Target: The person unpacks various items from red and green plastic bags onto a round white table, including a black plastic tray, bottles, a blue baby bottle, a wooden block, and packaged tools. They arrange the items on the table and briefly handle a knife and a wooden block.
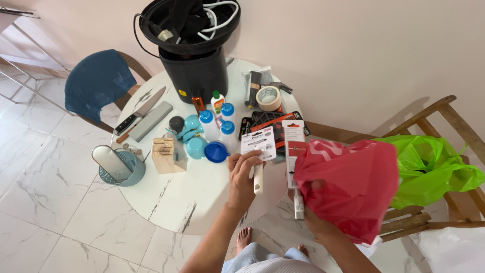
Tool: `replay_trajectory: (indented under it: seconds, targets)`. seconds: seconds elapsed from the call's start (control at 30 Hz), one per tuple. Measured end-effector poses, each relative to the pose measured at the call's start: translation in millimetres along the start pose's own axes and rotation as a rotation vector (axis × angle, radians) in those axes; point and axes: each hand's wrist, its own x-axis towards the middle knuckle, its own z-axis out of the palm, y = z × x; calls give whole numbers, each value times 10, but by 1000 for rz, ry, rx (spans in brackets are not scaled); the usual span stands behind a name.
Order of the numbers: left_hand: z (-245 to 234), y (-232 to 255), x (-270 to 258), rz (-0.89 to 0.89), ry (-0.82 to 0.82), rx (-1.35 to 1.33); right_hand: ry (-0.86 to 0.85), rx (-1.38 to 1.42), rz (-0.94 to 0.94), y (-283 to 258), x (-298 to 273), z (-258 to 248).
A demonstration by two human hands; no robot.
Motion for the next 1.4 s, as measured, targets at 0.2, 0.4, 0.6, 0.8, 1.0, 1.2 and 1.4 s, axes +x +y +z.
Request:
replay_trajectory:
  seconds: [0.2,0.4,0.6,0.8,1.0,1.2,1.4]
  targets:
    - [15,-26,-52,-15,-36,-2,27,-103,15,-29,52,-75]
    - [18,-39,-56,-16,-27,-1,-6,-196,148,-79,183,-50]
    - [-39,-58,-8,-33,-53,32,-133,453,128,641,53,251]
    - [-100,-68,38,-32,-55,43,-163,503,29,944,12,257]
    - [-75,-162,-11,-155,59,-19,27,1097,509,202,320,-38]
    - [-59,-635,-66,-679,177,-624,188,1358,670,231,445,-349]
    - [-177,-734,-163,-949,199,-1020,167,1462,657,649,321,-276]
